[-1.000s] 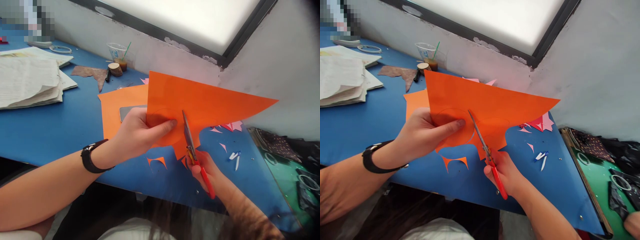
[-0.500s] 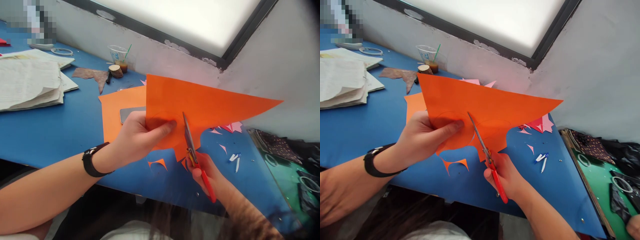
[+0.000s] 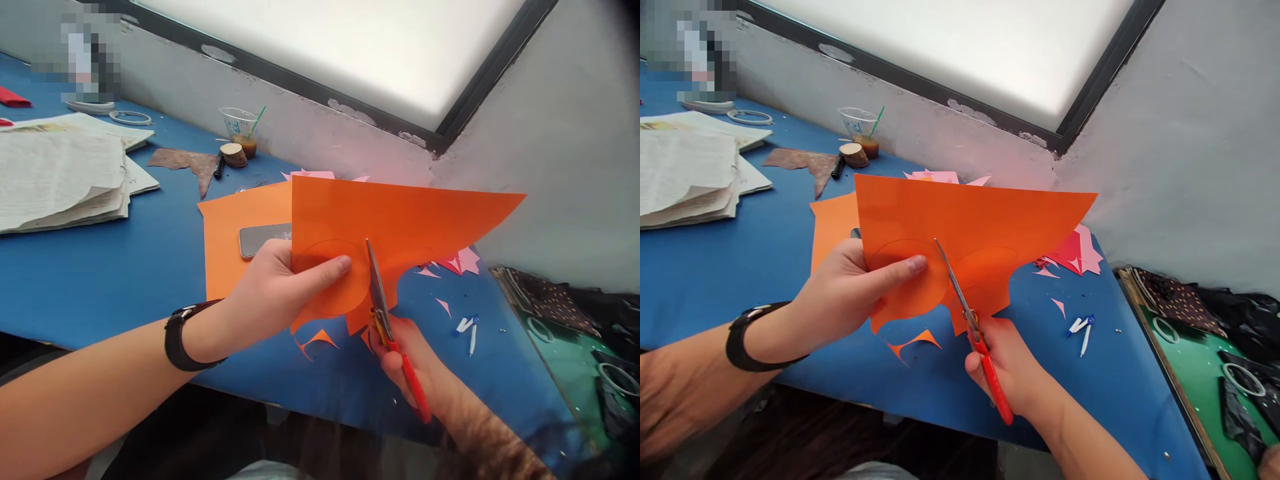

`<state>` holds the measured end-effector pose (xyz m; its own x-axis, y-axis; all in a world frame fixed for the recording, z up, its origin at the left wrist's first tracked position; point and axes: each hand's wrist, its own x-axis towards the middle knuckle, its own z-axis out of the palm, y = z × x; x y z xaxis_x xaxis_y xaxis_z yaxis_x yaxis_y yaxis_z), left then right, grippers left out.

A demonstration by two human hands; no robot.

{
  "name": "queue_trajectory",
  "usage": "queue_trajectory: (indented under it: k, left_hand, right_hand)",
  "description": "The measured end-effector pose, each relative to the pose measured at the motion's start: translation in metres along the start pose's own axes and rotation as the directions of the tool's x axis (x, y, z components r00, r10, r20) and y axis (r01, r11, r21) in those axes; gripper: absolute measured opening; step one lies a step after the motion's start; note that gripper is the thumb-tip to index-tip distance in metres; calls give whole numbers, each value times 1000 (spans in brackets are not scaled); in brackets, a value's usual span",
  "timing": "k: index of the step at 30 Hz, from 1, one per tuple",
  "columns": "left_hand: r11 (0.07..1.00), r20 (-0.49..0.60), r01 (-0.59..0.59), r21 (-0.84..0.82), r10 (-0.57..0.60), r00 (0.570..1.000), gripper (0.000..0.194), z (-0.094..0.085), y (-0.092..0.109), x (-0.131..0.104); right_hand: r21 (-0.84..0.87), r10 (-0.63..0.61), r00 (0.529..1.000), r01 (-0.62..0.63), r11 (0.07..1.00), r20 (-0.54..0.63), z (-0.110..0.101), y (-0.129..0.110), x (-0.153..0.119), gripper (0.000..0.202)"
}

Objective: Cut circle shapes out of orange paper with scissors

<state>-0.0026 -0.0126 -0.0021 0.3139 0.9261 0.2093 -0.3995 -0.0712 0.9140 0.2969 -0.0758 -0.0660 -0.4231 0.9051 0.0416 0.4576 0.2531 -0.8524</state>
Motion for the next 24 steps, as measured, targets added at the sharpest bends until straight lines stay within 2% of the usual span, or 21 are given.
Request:
queue_trajectory:
  k: [3, 8, 12, 14, 18, 20, 24]
  left_hand:
    - [1000, -28, -2, 16, 2, 1000, 11, -1, -4, -3]
    - [994, -64, -92, 67, 96, 993, 26, -4, -14, -8]
    - [986, -134, -56, 159, 78, 988, 12, -3, -9, -9]
    - [985, -110, -70, 160, 88, 990, 9, -4, -6, -8]
    - [988, 5, -114, 103, 114, 993, 3, -5, -5, -3]
    - [988, 10, -116, 99, 115, 993, 4, -4, -4, -2]
    - [984, -31, -102, 148, 108, 994, 18, 1, 2, -1]
  right_hand:
    - [36, -11, 1000, 11, 999, 9, 0, -2, 0, 85]
    - [44, -15, 1000, 14, 999, 20, 0, -4, 0, 81]
    - [36, -8, 1000, 8, 999, 7, -1, -6, 0, 85]
    - [16, 6, 1000, -6, 1000, 13, -1, -7, 0, 86]
    - [0, 1, 1000, -1, 1000, -8, 0, -6, 1, 88]
    - [7, -18, 1000, 18, 1000, -19, 0, -4, 2, 88]
    - [15, -69, 997, 70, 997, -31, 1, 1, 3, 85]
